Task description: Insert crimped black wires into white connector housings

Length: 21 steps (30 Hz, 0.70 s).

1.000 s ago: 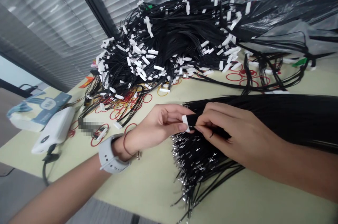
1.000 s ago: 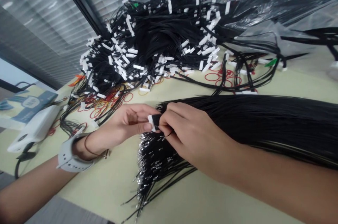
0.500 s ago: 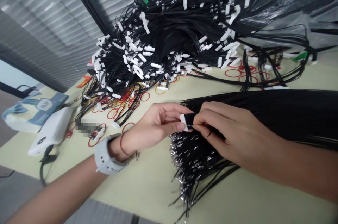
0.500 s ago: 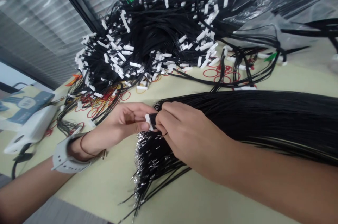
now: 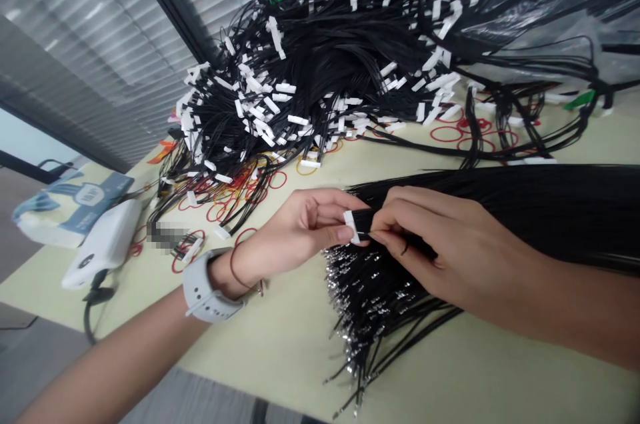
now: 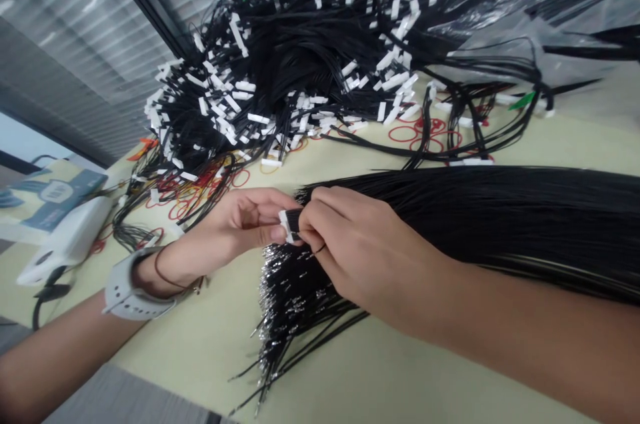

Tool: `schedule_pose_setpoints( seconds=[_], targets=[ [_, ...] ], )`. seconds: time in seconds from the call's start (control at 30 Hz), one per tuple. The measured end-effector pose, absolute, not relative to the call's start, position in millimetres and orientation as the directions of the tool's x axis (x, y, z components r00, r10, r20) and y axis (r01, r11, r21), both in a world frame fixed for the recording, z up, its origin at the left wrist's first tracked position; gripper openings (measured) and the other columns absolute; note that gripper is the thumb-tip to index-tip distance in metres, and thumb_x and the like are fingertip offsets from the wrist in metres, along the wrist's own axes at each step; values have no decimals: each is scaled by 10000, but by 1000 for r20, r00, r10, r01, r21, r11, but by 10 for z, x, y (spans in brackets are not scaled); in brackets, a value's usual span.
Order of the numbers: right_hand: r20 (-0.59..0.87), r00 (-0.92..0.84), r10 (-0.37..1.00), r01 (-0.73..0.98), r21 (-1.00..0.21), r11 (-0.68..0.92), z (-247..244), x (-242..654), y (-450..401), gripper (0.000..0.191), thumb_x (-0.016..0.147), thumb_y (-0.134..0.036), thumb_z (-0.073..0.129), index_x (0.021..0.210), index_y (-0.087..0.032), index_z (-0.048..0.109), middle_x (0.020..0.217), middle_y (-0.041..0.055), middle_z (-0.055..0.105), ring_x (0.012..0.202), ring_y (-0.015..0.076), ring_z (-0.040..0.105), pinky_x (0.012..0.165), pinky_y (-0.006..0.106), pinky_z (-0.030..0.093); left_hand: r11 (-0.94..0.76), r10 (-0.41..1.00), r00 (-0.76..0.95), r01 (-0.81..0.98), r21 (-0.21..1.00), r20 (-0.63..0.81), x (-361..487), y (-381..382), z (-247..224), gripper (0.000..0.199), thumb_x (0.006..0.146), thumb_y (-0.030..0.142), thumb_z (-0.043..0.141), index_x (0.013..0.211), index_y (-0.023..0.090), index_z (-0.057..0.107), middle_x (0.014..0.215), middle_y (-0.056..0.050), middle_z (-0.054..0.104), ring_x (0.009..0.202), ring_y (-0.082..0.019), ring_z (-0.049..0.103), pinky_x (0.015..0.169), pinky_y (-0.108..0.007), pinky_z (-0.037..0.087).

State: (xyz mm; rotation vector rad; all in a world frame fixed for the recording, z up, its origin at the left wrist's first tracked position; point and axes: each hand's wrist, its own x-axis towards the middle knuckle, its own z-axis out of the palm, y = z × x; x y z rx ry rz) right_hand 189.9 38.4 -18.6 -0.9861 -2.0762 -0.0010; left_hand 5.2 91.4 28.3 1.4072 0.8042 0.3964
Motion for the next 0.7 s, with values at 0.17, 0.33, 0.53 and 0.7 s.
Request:
schedule_pose_setpoints(
  seconds=[0.17, 0.33, 0.53, 0.7],
  targets=[
    [689, -361, 628, 653, -295, 698, -196, 1875, 379, 150, 831, -103, 479, 705, -143, 552, 723, -5, 508, 669, 35, 426, 625, 155, 344, 169, 685, 676, 215, 962, -272, 60, 915, 277, 229, 739, 110, 656, 954, 85, 581, 770, -32, 687, 696, -32, 650, 662, -81, 521],
    [712, -378, 592, 668, -232, 707, -216, 1853, 380, 162, 816, -75, 487, 694, -135, 575, 707, 7, 505, 671, 52, 420, 646, 169, 346, 144, 693, 674, 220, 965, -257, 69, 898, 272, 211, 753, 104, 632, 955, 83, 573, 773, -41, 693, 722, -40, 662, 686, -79, 523],
    [718, -400, 570, 694, -168, 700, -208, 1849, 384, 189, 813, -65, 487, 678, -137, 598, 677, 11, 500, 650, 72, 417, 633, 208, 336, 41, 720, 667, 237, 971, -193, 76, 813, 282, 184, 776, 117, 608, 955, 90, 576, 797, -39, 696, 737, -17, 654, 691, -44, 511],
    [706, -371, 603, 681, -235, 694, -201, 1851, 378, 157, 805, -67, 500, 696, -139, 586, 688, -3, 501, 644, 48, 418, 610, 182, 341, -9, 740, 651, 258, 966, -167, 93, 757, 294, 177, 783, 115, 601, 956, 78, 587, 834, -44, 698, 744, 13, 639, 697, -3, 490]
  ],
)
